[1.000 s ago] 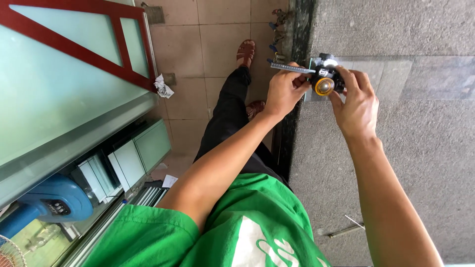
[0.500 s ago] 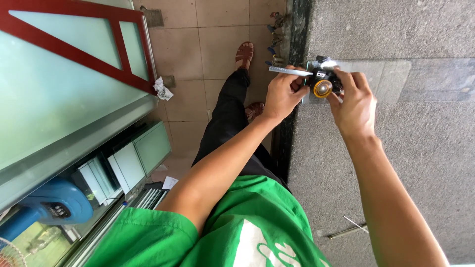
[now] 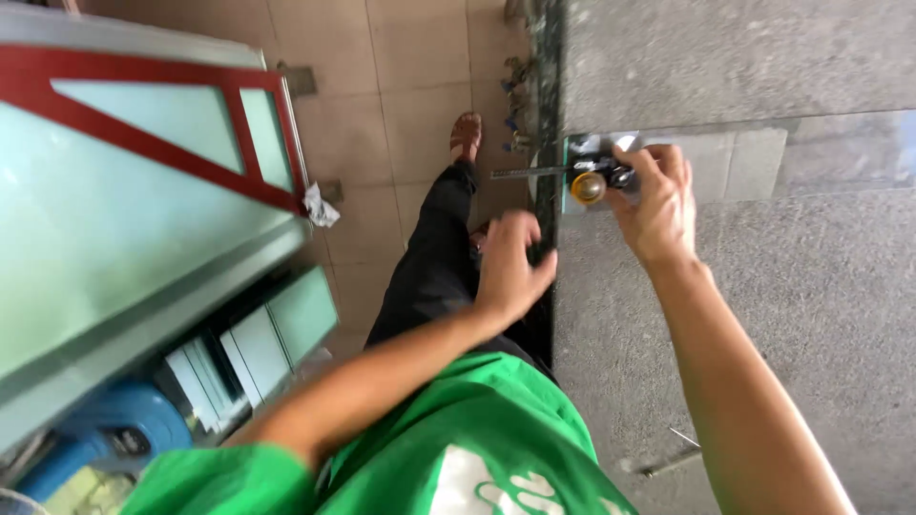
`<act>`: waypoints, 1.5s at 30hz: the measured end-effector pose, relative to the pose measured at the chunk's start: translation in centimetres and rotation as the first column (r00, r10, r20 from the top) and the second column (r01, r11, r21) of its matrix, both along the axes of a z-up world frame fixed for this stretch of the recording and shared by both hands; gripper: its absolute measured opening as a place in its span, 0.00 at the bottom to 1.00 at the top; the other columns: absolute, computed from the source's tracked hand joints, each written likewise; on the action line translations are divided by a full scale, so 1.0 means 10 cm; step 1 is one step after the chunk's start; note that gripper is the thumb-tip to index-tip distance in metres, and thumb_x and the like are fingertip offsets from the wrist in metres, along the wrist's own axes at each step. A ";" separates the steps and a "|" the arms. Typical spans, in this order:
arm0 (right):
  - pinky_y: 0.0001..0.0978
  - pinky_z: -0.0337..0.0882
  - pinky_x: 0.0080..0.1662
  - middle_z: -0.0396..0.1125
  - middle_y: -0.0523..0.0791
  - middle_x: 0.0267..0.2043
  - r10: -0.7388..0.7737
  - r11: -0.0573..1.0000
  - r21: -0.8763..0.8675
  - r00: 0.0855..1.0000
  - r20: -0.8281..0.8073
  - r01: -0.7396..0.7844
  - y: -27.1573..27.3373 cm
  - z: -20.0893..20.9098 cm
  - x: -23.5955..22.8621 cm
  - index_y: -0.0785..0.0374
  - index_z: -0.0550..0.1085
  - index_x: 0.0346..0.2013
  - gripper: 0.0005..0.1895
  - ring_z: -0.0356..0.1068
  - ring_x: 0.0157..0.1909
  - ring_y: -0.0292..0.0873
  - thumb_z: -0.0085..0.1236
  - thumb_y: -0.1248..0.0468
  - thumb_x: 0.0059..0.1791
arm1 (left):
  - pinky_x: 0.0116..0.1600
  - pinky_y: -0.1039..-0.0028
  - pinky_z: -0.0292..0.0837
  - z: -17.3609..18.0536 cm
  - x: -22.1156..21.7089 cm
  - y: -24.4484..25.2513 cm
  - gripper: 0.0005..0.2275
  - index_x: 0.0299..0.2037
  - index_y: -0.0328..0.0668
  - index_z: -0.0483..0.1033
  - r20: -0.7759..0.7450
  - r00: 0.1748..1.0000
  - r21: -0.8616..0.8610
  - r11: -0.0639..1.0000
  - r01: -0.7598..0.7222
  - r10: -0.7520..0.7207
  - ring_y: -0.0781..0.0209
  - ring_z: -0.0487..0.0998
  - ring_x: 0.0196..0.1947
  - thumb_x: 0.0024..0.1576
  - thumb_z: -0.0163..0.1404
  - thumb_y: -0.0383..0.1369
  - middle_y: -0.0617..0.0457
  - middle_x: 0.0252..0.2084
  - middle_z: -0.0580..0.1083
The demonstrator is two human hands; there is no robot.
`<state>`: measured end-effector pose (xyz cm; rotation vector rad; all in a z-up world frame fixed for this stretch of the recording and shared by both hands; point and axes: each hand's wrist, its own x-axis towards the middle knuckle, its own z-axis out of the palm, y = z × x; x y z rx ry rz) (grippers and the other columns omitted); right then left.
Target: Using a glass cutter and a specialized suction-cup tool to score and break a piece of glass.
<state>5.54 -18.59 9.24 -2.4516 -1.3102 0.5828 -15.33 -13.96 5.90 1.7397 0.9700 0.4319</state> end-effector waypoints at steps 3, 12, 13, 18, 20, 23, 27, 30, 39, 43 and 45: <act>0.47 0.69 0.58 0.64 0.52 0.56 -0.045 0.997 0.066 0.998 -0.039 0.047 -0.01 -0.05 0.05 0.57 0.76 0.59 0.32 0.64 0.58 0.56 0.74 0.68 0.40 | 0.54 0.57 0.65 0.52 0.14 0.17 0.19 0.45 0.43 0.66 -0.020 0.984 0.190 0.966 0.176 -0.176 0.46 0.69 0.49 0.48 0.63 0.30 0.49 0.44 0.68; 0.51 0.65 0.59 0.62 0.51 0.58 -0.150 0.980 0.129 0.989 -0.016 0.150 -0.09 -0.16 0.00 0.52 0.77 0.56 0.34 0.60 0.57 0.58 0.75 0.65 0.36 | 0.66 0.43 0.55 0.15 1.08 0.52 0.25 0.58 0.40 0.69 -0.528 0.803 0.457 0.705 0.543 -0.276 0.38 0.61 0.67 0.48 0.59 0.30 0.46 0.56 0.70; 0.51 0.65 0.59 0.62 0.51 0.58 -0.164 0.978 0.128 0.986 -0.042 0.168 -0.11 -0.19 0.00 0.52 0.76 0.56 0.34 0.60 0.57 0.58 0.75 0.65 0.35 | 0.68 0.43 0.54 0.12 1.14 0.53 0.23 0.58 0.42 0.70 -0.608 0.744 0.433 0.670 0.603 -0.278 0.39 0.61 0.68 0.51 0.58 0.29 0.49 0.55 0.72; 0.51 0.64 0.59 0.62 0.50 0.56 -0.171 0.971 0.151 0.981 -0.093 0.183 -0.15 -0.20 0.02 0.50 0.75 0.57 0.36 0.61 0.58 0.57 0.75 0.63 0.35 | 0.67 0.46 0.54 0.09 1.13 0.63 0.18 0.53 0.43 0.75 -0.594 0.741 0.437 0.649 0.623 -0.312 0.42 0.65 0.66 0.51 0.57 0.29 0.51 0.50 0.77; 0.51 0.64 0.59 0.62 0.49 0.55 -0.178 0.970 0.150 0.978 -0.106 0.193 -0.15 -0.17 0.03 0.50 0.75 0.58 0.36 0.61 0.58 0.57 0.76 0.62 0.35 | 0.67 0.46 0.54 0.10 1.14 0.62 0.17 0.52 0.44 0.76 -0.566 0.762 0.451 0.656 0.606 -0.315 0.42 0.66 0.64 0.52 0.57 0.29 0.51 0.49 0.78; 0.51 0.64 0.58 0.62 0.48 0.53 -0.188 0.966 0.153 0.974 -0.130 0.207 -0.14 -0.16 0.02 0.48 0.75 0.58 0.36 0.61 0.58 0.56 0.76 0.61 0.36 | 0.68 0.48 0.53 0.12 1.16 0.58 0.16 0.51 0.46 0.77 -0.608 0.743 0.450 0.649 0.613 -0.280 0.42 0.67 0.63 0.51 0.57 0.30 0.51 0.48 0.78; 0.50 0.64 0.57 0.62 0.46 0.53 -0.206 0.964 0.141 0.969 -0.139 0.225 -0.15 -0.13 0.00 0.45 0.75 0.58 0.35 0.61 0.57 0.55 0.76 0.61 0.36 | 0.69 0.48 0.52 0.13 1.14 0.54 0.14 0.50 0.45 0.77 -0.643 0.727 0.464 0.634 0.619 -0.240 0.41 0.67 0.62 0.54 0.57 0.30 0.50 0.47 0.78; 0.49 0.64 0.57 0.62 0.46 0.53 -0.212 0.963 0.138 0.967 -0.143 0.232 -0.18 -0.15 -0.01 0.43 0.76 0.57 0.35 0.61 0.56 0.55 0.75 0.61 0.35 | 0.70 0.48 0.51 0.11 1.11 0.50 0.13 0.50 0.45 0.77 -0.622 0.748 0.484 0.637 0.599 -0.231 0.41 0.68 0.62 0.54 0.57 0.29 0.50 0.47 0.78; 0.49 0.64 0.58 0.62 0.45 0.53 -0.187 0.963 0.161 0.964 -0.187 0.218 -0.24 -0.22 0.03 0.44 0.76 0.57 0.37 0.61 0.55 0.54 0.77 0.60 0.34 | 0.69 0.49 0.51 0.23 1.06 0.51 0.19 0.53 0.44 0.76 -0.599 0.756 0.466 0.653 0.598 -0.265 0.40 0.67 0.62 0.49 0.61 0.28 0.48 0.47 0.78; 0.48 0.65 0.58 0.62 0.46 0.54 -0.127 0.960 0.221 0.971 -0.202 0.172 -0.31 -0.28 0.08 0.45 0.76 0.58 0.38 0.61 0.54 0.54 0.77 0.61 0.34 | 0.69 0.49 0.51 0.29 1.09 0.52 0.24 0.54 0.46 0.75 -0.603 0.742 0.442 0.652 0.616 -0.292 0.40 0.67 0.62 0.45 0.64 0.30 0.48 0.47 0.78; 0.48 0.65 0.57 0.62 0.46 0.54 -0.128 0.961 0.216 0.972 -0.199 0.171 -0.30 -0.26 0.08 0.45 0.76 0.59 0.38 0.61 0.54 0.54 0.76 0.61 0.34 | 0.69 0.49 0.51 0.26 1.09 0.51 0.24 0.54 0.47 0.75 -0.614 0.734 0.441 0.645 0.624 -0.291 0.40 0.66 0.62 0.45 0.65 0.31 0.48 0.46 0.78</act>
